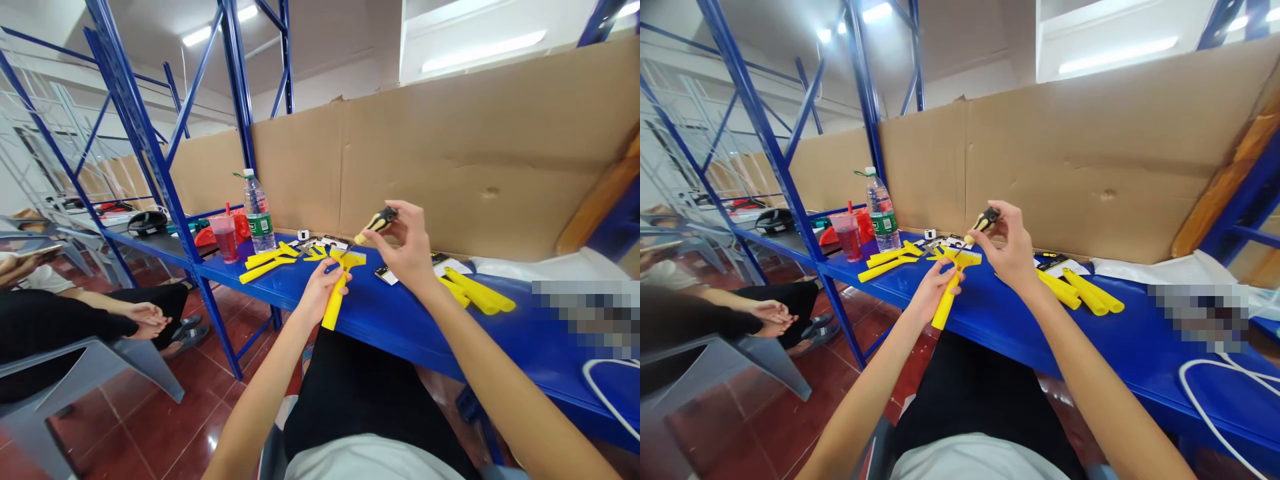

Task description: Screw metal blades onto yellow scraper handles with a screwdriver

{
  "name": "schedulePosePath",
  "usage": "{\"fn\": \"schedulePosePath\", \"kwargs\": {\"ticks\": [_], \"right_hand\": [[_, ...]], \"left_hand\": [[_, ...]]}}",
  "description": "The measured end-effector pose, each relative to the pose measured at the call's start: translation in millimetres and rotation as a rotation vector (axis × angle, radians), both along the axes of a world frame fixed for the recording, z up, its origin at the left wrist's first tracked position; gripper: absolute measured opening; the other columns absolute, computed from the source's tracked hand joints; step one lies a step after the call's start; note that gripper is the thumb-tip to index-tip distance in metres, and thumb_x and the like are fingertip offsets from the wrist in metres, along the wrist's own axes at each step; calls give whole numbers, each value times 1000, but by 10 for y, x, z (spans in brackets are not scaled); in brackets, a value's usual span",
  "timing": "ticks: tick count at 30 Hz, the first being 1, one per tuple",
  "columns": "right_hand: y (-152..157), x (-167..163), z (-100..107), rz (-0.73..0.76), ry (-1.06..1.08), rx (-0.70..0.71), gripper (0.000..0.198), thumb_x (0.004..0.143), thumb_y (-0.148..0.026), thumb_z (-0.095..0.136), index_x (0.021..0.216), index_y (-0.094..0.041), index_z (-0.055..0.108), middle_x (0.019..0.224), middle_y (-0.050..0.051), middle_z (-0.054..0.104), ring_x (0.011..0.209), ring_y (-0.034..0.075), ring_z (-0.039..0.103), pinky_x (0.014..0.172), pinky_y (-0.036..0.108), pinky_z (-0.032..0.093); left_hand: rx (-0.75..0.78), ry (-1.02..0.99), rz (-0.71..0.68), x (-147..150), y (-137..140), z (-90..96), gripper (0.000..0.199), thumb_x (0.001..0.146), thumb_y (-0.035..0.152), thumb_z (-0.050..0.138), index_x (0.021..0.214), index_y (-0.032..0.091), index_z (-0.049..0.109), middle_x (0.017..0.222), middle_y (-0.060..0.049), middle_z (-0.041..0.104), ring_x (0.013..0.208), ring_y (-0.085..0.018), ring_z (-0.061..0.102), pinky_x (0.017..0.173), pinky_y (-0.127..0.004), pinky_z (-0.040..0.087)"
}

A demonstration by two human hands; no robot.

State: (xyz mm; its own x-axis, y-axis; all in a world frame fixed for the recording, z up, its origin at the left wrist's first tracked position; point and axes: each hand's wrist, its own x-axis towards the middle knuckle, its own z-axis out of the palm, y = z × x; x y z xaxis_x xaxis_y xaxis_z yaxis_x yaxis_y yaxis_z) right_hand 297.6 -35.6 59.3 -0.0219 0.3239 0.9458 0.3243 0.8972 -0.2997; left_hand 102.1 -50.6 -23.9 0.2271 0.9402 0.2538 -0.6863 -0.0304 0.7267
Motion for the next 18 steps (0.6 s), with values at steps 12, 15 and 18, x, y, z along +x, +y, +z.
{"fn": "schedulePosePath", "kwargs": {"ticks": [12, 15, 18], "right_hand": [[-1046, 617, -282, -203, -161, -187, 35, 106, -42, 70, 135, -28, 55, 124, 12, 76, 87, 28, 79, 72, 42, 65], [-1053, 653, -320, -218, -236, -206, 33, 107, -41, 68, 136, -27, 59, 124, 12, 77, 86, 27, 79, 74, 41, 65], [-1001, 680, -347, -273, -266, -140, 26, 106, -42, 71, 126, -26, 66, 114, 11, 78, 87, 29, 78, 74, 40, 64]], "left_hand": [[140, 205, -112, 164, -187, -14, 54, 81, 28, 97, 113, 24, 55, 110, -6, 70, 88, -19, 73, 57, -23, 48], [129, 207, -92, 150, -171, 6, 55, 80, 26, 97, 113, 24, 53, 110, -5, 70, 87, -17, 71, 56, -22, 47], [115, 217, -62, 149, -147, 30, 57, 79, 25, 98, 112, 25, 52, 110, -5, 71, 87, -17, 71, 56, -21, 47]]}}
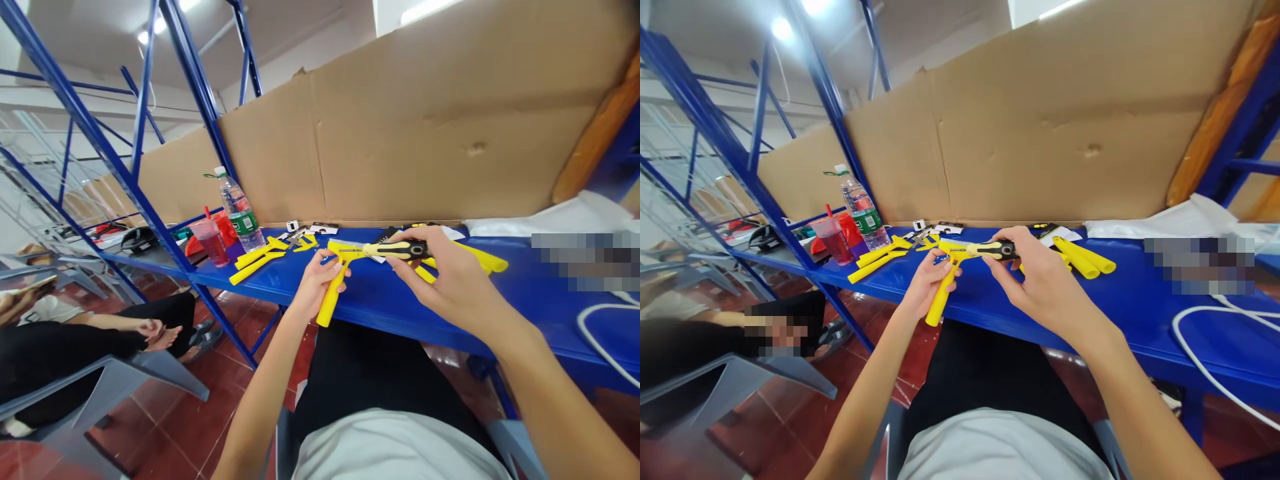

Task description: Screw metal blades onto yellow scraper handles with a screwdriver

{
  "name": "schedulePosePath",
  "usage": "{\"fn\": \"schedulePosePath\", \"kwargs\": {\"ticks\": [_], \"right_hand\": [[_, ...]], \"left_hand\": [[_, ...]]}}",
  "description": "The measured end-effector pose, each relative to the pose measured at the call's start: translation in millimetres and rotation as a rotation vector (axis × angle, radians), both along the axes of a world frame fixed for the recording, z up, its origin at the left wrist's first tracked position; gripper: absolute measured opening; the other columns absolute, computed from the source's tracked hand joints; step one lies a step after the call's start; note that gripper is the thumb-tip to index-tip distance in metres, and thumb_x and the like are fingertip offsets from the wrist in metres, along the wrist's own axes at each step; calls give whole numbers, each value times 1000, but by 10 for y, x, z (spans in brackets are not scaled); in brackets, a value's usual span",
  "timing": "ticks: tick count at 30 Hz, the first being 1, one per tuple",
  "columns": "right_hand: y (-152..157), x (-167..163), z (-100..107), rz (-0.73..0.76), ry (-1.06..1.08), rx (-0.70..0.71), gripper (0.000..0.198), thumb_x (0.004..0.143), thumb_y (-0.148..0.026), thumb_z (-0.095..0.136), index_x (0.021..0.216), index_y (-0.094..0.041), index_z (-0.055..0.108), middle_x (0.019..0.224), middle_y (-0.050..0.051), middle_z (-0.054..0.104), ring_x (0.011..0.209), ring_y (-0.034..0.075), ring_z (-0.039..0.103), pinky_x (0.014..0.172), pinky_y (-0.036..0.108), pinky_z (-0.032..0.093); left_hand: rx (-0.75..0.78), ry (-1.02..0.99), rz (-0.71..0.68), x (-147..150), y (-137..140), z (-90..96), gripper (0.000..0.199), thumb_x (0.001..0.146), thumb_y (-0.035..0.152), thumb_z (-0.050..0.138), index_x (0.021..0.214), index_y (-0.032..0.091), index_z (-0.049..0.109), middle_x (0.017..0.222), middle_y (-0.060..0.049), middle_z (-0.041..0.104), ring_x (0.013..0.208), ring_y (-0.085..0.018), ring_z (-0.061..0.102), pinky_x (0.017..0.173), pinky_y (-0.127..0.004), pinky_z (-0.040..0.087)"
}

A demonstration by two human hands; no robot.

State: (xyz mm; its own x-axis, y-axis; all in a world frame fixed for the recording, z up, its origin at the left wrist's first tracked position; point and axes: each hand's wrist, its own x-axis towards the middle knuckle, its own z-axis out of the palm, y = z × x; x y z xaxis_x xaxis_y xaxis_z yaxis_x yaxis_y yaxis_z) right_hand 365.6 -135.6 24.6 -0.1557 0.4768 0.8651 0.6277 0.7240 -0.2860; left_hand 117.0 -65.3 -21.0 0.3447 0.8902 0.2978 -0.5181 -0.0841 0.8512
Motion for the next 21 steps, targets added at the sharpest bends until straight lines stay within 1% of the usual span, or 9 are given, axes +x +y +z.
{"fn": "schedulePosePath", "kwargs": {"ticks": [2, 4, 6, 8, 11, 14, 16, 18, 21], "right_hand": [[29, 1, -5, -26, 2, 41, 26, 105, -41, 72, 125, -25, 66, 110, 10, 77, 88, 29, 77, 74, 40, 63], [33, -11, 9, -31, 23, 61, 28, 105, -39, 72, 129, -25, 64, 115, 11, 77, 94, 29, 77, 78, 40, 64], [18, -27, 37, 3, 45, 73, 28, 107, -34, 70, 132, -26, 63, 122, 12, 76, 104, 30, 77, 86, 42, 64], [3, -37, 58, 55, 62, 97, 26, 107, -31, 69, 132, -27, 65, 124, 11, 76, 109, 30, 77, 92, 42, 64], [31, -38, 42, 116, 66, 170, 19, 105, -30, 74, 123, -29, 69, 113, 8, 78, 101, 28, 77, 89, 42, 63], [115, -36, -20, 105, 67, 218, 16, 102, -34, 79, 114, -28, 70, 102, 7, 76, 90, 27, 74, 79, 42, 61], [171, -39, -58, 54, 82, 214, 17, 102, -36, 79, 111, -27, 68, 99, 7, 74, 87, 27, 73, 78, 42, 61], [208, -41, -80, 21, 113, 181, 20, 102, -38, 77, 115, -27, 66, 104, 8, 74, 91, 27, 74, 81, 43, 62], [227, -32, -90, 59, 147, 115, 29, 103, -38, 76, 125, -27, 61, 116, 10, 75, 103, 29, 76, 90, 45, 64]], "left_hand": [[-3, 10, 19, 12, 8, 13, 58, 78, 25, 99, 111, 25, 52, 109, -5, 70, 86, -17, 71, 55, -21, 47], [5, 23, 25, 25, 7, 19, 58, 77, 25, 99, 110, 25, 52, 109, -4, 70, 85, -17, 71, 54, -21, 46], [21, 40, 23, 34, 1, 21, 57, 78, 26, 99, 110, 25, 52, 111, -5, 71, 85, -17, 72, 54, -21, 47], [38, 61, 21, 38, -9, 19, 56, 79, 27, 98, 111, 25, 52, 112, -5, 71, 85, -17, 72, 54, -22, 48], [57, 91, 26, 42, -24, 18, 54, 80, 29, 98, 112, 24, 54, 111, -6, 71, 86, -18, 73, 55, -22, 49], [70, 112, 59, 55, -29, 16, 55, 78, 31, 99, 111, 24, 55, 109, -6, 73, 86, -17, 73, 56, -22, 50], [81, 137, 92, 71, -26, 9, 55, 78, 33, 99, 110, 24, 55, 108, -6, 74, 84, -17, 72, 55, -22, 51], [91, 165, 120, 87, -18, -2, 55, 78, 35, 99, 109, 23, 56, 104, -5, 74, 81, -17, 72, 52, -22, 50], [93, 181, 150, 104, -7, -17, 56, 77, 37, 99, 108, 23, 55, 102, -4, 74, 78, -17, 72, 50, -21, 50]]}}
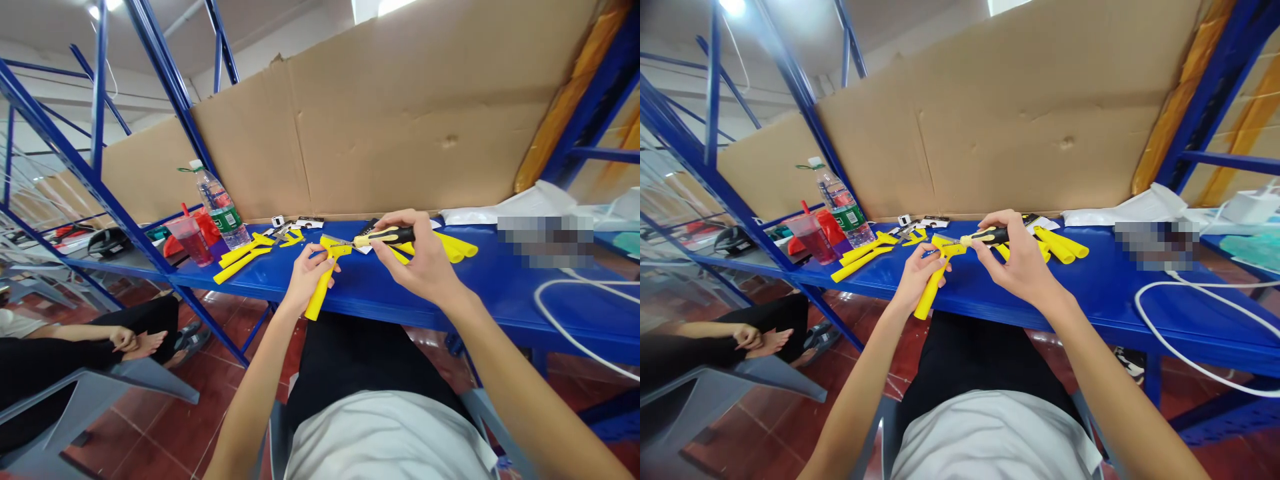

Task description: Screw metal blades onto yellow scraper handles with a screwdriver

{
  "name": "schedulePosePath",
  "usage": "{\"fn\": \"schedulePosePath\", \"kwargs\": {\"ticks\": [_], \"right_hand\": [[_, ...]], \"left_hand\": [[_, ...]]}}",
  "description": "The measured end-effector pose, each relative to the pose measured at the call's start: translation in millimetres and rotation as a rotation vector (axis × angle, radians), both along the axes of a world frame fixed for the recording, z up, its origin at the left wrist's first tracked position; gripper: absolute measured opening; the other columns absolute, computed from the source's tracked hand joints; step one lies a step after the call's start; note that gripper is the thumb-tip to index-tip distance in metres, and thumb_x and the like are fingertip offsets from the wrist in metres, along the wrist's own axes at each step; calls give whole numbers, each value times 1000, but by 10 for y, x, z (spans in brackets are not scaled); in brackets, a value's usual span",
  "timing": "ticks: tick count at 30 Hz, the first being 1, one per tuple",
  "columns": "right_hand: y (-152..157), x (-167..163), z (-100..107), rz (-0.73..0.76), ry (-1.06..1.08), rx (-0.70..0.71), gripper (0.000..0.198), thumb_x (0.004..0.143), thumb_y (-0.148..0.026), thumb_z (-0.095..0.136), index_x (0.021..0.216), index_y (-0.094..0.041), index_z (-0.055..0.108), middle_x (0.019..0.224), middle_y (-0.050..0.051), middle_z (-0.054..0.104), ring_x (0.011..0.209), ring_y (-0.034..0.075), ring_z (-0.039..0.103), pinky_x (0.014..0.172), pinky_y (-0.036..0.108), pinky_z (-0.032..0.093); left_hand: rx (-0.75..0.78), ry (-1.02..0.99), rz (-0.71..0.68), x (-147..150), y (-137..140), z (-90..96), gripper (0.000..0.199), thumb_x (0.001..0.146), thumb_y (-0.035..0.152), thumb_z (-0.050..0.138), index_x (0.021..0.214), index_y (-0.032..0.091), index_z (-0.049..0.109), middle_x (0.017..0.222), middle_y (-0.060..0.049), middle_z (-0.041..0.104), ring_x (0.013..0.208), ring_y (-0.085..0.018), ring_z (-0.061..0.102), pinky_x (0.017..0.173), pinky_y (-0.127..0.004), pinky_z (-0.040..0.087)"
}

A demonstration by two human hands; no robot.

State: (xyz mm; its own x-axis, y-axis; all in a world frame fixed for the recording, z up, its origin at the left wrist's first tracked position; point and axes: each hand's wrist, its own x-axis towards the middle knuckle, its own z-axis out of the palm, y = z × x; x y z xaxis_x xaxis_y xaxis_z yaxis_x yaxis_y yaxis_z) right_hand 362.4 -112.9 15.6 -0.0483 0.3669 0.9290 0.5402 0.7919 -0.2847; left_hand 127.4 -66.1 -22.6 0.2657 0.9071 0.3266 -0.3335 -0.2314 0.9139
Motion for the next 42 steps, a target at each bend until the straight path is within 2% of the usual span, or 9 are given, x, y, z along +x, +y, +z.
{"fn": "schedulePosePath", "kwargs": {"ticks": [4, 9, 15, 17, 23, 27, 33, 39, 42], "right_hand": [[12, 36, -16, 40, 6, -32, 24, 102, -37, 76, 121, -27, 65, 114, 8, 77, 102, 28, 77, 90, 44, 64], [45, 54, -51, -66, -39, -2, 19, 99, -40, 80, 106, -27, 68, 98, 6, 77, 86, 26, 75, 78, 41, 62], [32, 41, -34, 22, -6, -73, 29, 100, -38, 76, 123, -25, 64, 116, 10, 77, 104, 29, 77, 89, 44, 64], [25, 46, -27, 26, -13, -80, 26, 100, -37, 77, 121, -26, 66, 114, 10, 78, 102, 29, 77, 88, 44, 64], [36, 65, -33, -78, -40, 34, 18, 99, -41, 80, 105, -27, 71, 98, 6, 78, 87, 26, 76, 80, 41, 62], [28, 79, -37, -157, -10, 11, 23, 98, -46, 81, 102, -27, 69, 93, 5, 77, 80, 26, 75, 73, 39, 61], [-11, 69, -9, 21, -12, -70, 30, 100, -41, 77, 124, -27, 66, 118, 10, 78, 105, 31, 78, 92, 47, 66], [11, 48, -21, -60, 1, 5, 20, 98, -42, 81, 108, -27, 71, 102, 8, 79, 92, 30, 78, 85, 46, 66], [29, 38, -33, -85, 15, 4, 23, 98, -42, 81, 110, -27, 69, 102, 8, 78, 91, 29, 78, 84, 45, 65]], "left_hand": [[-4, -6, 34, 5, 7, -7, 59, 74, 35, 101, 108, 23, 55, 100, -4, 75, 76, -16, 71, 49, -21, 50], [-8, -33, 35, -7, 23, -16, 58, 73, 35, 102, 107, 23, 57, 98, -4, 74, 77, -17, 72, 49, -21, 50], [-23, -66, 43, -17, 57, -41, 59, 71, 36, 103, 107, 23, 59, 95, -3, 73, 76, -18, 73, 50, -22, 51], [-28, -79, 48, -15, 60, -39, 60, 70, 36, 104, 106, 23, 58, 93, -3, 73, 76, -18, 73, 49, -22, 50], [-29, -114, 42, -22, 49, -16, 59, 70, 34, 103, 104, 23, 57, 91, -3, 73, 76, -18, 72, 48, -23, 50], [-27, -102, 45, -46, 24, 15, 57, 70, 33, 103, 103, 22, 58, 88, -3, 73, 76, -20, 74, 48, -23, 50], [-52, -88, 37, -95, 14, 62, 60, 67, 33, 105, 103, 22, 59, 92, -4, 74, 74, -19, 72, 46, -23, 50], [-75, -72, -11, -96, 22, 34, 59, 69, 34, 105, 104, 23, 58, 93, -4, 74, 76, -19, 73, 48, -22, 49], [-72, -64, -10, -90, 26, 29, 59, 69, 34, 104, 103, 23, 58, 94, -4, 74, 74, -18, 72, 48, -22, 50]]}}
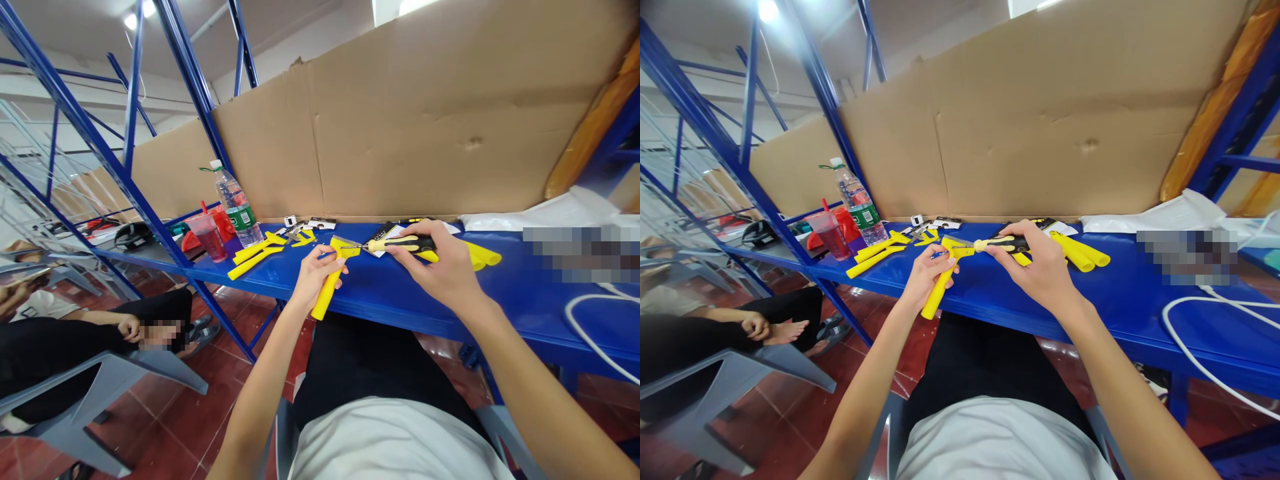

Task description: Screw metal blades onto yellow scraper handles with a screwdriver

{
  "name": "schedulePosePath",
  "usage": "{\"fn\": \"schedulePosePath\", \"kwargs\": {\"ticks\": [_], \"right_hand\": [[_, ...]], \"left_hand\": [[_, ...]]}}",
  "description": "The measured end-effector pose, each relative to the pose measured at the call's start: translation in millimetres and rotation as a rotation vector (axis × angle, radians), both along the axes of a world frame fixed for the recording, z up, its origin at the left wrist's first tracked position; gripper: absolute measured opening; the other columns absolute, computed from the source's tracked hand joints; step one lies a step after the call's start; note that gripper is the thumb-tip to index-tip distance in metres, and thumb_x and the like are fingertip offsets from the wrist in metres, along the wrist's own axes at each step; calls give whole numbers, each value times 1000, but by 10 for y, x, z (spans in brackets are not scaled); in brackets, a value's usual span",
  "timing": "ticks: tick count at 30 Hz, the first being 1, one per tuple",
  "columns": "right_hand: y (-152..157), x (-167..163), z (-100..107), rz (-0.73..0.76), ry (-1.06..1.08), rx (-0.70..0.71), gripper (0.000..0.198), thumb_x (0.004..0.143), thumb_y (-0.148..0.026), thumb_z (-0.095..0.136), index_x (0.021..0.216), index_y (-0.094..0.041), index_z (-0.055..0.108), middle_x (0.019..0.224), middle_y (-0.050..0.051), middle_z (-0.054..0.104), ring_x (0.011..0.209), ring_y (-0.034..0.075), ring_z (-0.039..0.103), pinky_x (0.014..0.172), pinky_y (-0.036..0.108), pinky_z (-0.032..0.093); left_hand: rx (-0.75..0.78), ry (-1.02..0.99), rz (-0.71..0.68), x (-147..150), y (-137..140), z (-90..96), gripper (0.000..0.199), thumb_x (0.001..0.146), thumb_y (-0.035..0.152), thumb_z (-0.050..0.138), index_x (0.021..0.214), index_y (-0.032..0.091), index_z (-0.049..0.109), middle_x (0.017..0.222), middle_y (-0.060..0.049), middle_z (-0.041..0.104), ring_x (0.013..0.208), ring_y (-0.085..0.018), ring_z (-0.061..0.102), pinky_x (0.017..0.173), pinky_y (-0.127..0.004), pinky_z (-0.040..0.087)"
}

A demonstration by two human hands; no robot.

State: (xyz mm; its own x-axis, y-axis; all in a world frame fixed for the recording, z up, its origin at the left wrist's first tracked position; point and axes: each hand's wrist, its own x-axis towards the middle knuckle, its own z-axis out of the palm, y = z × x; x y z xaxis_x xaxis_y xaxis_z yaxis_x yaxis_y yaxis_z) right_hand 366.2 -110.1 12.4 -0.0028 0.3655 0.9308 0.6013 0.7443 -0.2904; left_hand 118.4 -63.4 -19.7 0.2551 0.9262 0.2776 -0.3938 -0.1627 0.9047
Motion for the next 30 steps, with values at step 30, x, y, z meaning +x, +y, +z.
{"fn": "schedulePosePath", "kwargs": {"ticks": [30], "right_hand": [[47, -124, -94, 226, 142, -92, 34, 100, -37, 80, 127, -27, 62, 122, 9, 77, 111, 28, 79, 96, 46, 66]], "left_hand": [[27, -12, 19, -35, 27, 6, 57, 71, 32, 102, 107, 22, 58, 96, -4, 75, 75, -16, 71, 49, -21, 48]]}}
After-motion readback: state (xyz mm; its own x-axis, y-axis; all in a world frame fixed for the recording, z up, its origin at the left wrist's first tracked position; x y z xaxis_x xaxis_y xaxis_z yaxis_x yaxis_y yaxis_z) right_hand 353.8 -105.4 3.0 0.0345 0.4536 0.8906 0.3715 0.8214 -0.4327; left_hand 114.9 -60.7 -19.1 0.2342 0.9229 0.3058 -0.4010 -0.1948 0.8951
